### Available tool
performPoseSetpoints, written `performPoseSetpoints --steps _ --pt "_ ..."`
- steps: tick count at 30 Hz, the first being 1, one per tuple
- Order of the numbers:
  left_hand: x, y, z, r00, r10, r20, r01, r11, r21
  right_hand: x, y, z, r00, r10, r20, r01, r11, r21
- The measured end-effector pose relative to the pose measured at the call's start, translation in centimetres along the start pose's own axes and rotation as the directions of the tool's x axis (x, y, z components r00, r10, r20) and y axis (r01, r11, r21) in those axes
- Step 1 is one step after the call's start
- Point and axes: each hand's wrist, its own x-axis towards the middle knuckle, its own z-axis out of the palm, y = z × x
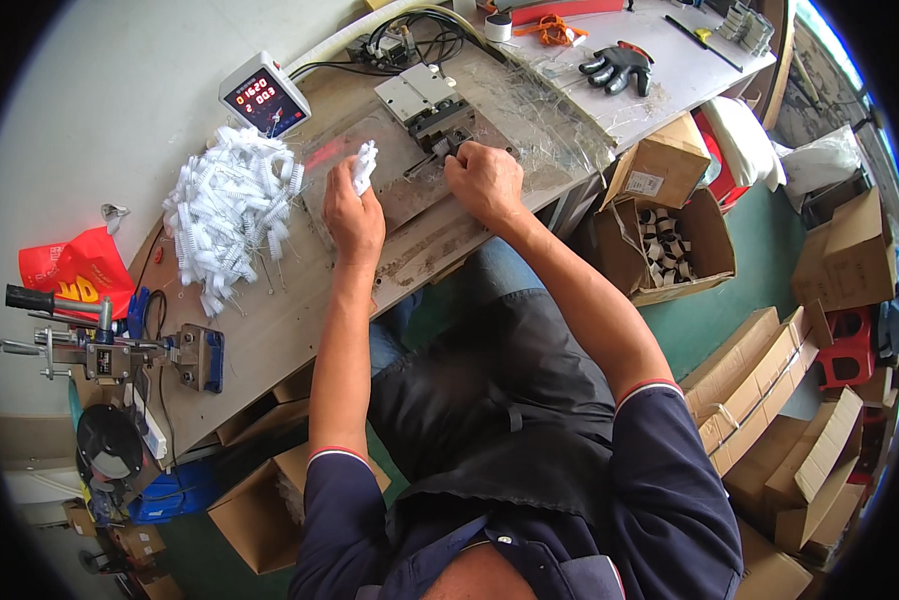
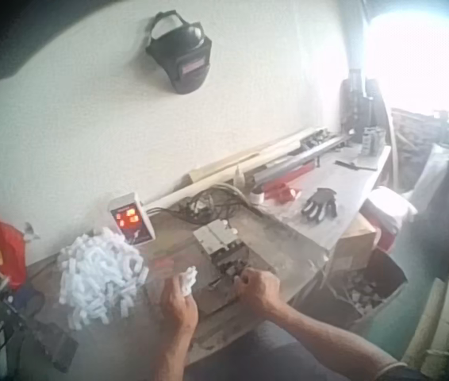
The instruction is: The person assembles small plastic components by hand, using tweezers to place them into a manual press jig, then pressing them together with a small press machine.
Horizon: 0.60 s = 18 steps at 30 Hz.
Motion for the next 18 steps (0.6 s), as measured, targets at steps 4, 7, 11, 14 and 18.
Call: performPoseSetpoints --steps 4,7,11,14,18 --pt "-0.4 0.3 0.0 0.998 -0.001 0.068 -0.001 1.0 0.03 -0.3 0.1 0.2 1.0 -0.027 0.001 0.027 1.0 -0.009" --pt "-0.3 1.5 0.4 0.982 0.001 0.191 0.0 1.0 -0.007 -0.3 0.3 0.0 1.0 -0.028 -0.008 0.028 0.999 -0.026" --pt "-0.4 2.4 1.7 0.954 0.044 0.297 -0.038 0.999 -0.027 -0.2 0.6 -0.3 0.999 -0.036 -0.024 0.034 0.998 -0.048" --pt "-0.3 2.5 2.5 0.95 0.082 0.302 -0.095 0.995 0.031 0.1 0.7 -0.3 0.999 -0.034 -0.014 0.034 0.998 -0.049" --pt "-0.6 0.6 2.3 0.973 0.078 0.216 -0.085 0.996 0.023 0.1 -0.5 1.4 0.998 -0.061 -0.028 0.06 0.997 -0.042"
